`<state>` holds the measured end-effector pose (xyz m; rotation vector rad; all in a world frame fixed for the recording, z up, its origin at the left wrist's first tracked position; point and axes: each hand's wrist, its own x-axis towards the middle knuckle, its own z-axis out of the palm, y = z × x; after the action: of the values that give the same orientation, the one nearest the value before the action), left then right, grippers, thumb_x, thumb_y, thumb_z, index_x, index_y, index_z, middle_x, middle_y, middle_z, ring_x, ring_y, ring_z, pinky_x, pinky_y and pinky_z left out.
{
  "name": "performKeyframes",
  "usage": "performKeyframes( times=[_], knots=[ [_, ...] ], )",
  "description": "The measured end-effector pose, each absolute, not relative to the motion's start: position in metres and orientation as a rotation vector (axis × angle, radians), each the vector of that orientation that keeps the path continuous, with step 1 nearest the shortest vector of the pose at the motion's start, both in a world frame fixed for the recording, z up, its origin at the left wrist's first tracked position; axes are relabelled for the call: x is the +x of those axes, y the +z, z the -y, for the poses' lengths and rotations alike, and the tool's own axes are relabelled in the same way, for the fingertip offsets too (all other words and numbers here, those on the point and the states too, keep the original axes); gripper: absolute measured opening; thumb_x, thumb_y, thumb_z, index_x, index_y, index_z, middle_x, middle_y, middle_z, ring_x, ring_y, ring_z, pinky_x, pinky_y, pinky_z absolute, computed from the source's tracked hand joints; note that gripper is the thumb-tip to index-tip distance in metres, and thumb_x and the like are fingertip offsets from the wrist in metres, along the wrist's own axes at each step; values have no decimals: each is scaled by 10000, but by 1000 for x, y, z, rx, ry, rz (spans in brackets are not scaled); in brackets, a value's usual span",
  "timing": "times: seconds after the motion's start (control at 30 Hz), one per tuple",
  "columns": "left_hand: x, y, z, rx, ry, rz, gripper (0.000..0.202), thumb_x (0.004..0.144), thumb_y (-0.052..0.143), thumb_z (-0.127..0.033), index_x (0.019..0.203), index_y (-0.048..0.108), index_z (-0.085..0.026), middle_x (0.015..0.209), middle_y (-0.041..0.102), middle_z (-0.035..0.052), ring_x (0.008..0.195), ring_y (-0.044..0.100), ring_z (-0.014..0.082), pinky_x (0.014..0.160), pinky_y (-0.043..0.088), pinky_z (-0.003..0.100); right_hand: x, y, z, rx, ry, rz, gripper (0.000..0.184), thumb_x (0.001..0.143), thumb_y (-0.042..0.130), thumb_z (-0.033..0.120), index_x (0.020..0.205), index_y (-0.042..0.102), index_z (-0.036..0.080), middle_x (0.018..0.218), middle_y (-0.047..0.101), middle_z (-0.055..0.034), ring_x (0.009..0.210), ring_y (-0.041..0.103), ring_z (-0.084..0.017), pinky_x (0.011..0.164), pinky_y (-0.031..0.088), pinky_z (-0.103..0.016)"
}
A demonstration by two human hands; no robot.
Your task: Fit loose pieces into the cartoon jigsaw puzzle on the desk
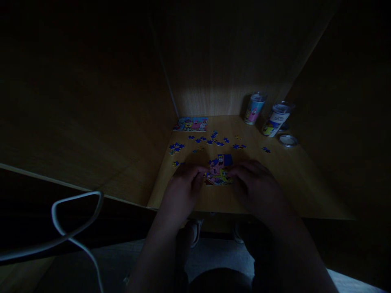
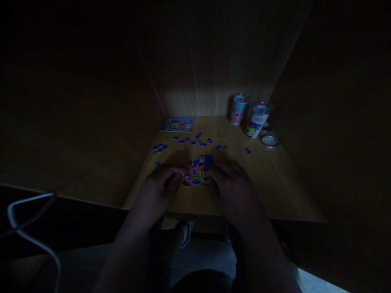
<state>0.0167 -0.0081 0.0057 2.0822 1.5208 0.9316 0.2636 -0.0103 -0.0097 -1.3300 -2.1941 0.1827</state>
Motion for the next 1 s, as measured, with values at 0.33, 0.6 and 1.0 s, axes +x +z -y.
performKeyframes(
  times=[0.33,0.6,1.0],
  knots=[
    [17,7,8,2038,1009,-1560,187,1066,606,-221,1109,783,-264,1106,826,51,1055,762,253,939,561,379,263,-8,10,-1337,192,2197,193,1006,613,145,1089,750,252,1198,775,-84,1132,687,-303,1046,555,-517],
    [10,6,7,1974,1049,-1872,181,954,607,-157,918,764,-240,968,803,54,939,746,271,858,558,393,263,-12,10,-1381,180,2118,200,1000,624,149,1115,759,243,1209,773,-100,1150,680,-318,1044,568,-519],
    [18,2,6,2239,964,-1903,107,994,710,-286,1040,793,-236,1103,737,122,1067,674,338,997,562,488,263,-11,10,-1420,145,2058,203,994,608,147,1101,753,239,1181,768,-118,1144,665,-331,1019,575,-535]
  ],
)
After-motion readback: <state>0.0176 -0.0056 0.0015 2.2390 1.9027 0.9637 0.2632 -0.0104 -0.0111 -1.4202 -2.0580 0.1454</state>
